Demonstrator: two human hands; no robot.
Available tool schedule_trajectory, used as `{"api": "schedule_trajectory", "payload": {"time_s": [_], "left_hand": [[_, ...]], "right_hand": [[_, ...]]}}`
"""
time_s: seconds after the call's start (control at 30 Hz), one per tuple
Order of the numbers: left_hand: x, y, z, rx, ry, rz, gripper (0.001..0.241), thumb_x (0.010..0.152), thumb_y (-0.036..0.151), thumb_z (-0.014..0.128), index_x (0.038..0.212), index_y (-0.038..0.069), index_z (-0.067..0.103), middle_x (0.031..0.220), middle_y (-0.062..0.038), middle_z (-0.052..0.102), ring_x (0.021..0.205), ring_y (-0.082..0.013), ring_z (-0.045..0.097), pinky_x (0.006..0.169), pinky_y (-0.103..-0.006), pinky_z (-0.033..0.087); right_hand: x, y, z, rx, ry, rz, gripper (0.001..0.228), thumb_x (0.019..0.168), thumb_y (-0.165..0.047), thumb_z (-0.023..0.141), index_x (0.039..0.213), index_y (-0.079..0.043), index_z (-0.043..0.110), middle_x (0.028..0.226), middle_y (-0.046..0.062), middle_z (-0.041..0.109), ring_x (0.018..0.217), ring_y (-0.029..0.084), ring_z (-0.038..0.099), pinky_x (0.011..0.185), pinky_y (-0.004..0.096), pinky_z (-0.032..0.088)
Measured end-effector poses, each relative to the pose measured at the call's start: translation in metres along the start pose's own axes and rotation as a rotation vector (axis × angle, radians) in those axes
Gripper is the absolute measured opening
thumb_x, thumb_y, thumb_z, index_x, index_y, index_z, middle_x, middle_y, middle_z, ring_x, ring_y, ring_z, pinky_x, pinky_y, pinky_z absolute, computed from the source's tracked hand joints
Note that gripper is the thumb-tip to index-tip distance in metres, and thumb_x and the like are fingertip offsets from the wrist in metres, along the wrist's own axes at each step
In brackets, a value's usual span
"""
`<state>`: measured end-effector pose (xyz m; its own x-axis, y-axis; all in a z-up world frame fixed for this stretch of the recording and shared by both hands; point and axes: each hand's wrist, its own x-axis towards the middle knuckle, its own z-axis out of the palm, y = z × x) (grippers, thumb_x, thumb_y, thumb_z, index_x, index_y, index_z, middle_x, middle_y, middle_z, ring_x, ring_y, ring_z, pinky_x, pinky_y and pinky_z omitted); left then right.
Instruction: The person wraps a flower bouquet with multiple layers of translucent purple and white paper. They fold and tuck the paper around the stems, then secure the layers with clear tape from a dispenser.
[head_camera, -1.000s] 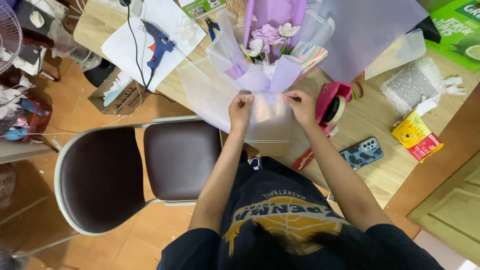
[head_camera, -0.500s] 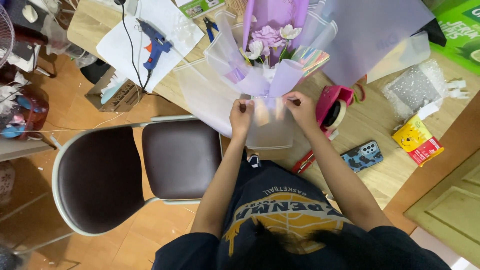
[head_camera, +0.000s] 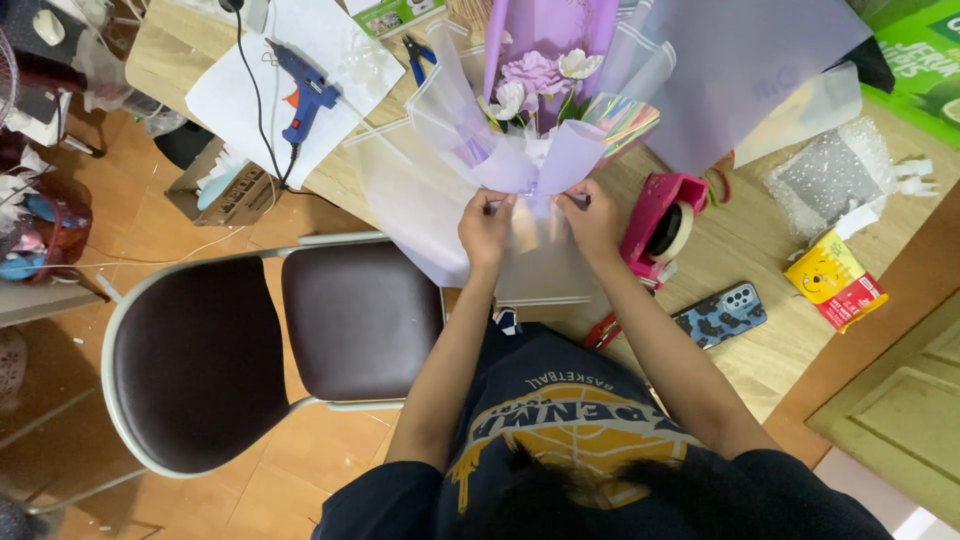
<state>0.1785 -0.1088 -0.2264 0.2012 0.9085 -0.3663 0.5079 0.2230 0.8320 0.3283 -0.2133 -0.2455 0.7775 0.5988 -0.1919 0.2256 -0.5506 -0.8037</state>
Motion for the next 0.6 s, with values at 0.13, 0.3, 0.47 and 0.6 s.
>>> {"api": "schedule_trajectory", "payload": {"time_s": [0.13,0.3,0.47,0.6], "left_hand": [[-0.014,0.020,-0.004,0.059,0.044,0.077,0.012,0.092,0.028,0.077,0.093,0.017,0.072,0.091,-0.007,0.071,0.092,-0.0290,0.072,0.084,-0.0415,0.057],[-0.009,0.011,-0.005,-0.056,0.020,0.051,0.014,0.092,0.029,0.079,0.095,0.016,0.073,0.089,-0.006,0.069,0.090,-0.0232,0.068,0.085,-0.0385,0.055],[-0.006,0.003,-0.017,-0.134,-0.097,0.061,0.010,0.089,0.025,0.081,0.097,0.020,0.076,0.092,-0.001,0.069,0.089,-0.0150,0.063,0.085,-0.0320,0.054],[-0.009,0.002,-0.021,-0.077,-0.114,0.106,0.008,0.093,0.025,0.079,0.098,0.019,0.076,0.095,-0.002,0.071,0.090,-0.0181,0.065,0.086,-0.0352,0.055]], "right_hand": [[-0.007,-0.005,0.007,-0.094,0.113,-0.048,0.021,0.084,-0.027,0.087,0.093,-0.015,0.072,0.092,0.005,0.075,0.091,0.026,0.071,0.080,0.036,0.055],[-0.009,-0.008,0.003,-0.071,0.085,-0.087,0.022,0.090,-0.030,0.084,0.095,-0.015,0.070,0.094,0.005,0.072,0.097,0.027,0.068,0.086,0.039,0.052],[-0.006,0.004,-0.013,0.052,-0.071,-0.137,0.017,0.093,-0.030,0.082,0.099,-0.017,0.074,0.098,0.004,0.074,0.103,0.024,0.068,0.095,0.037,0.050],[-0.012,-0.009,-0.023,0.159,-0.129,-0.205,0.011,0.098,-0.027,0.078,0.097,-0.017,0.075,0.093,0.002,0.075,0.099,0.021,0.070,0.096,0.036,0.051]]}}
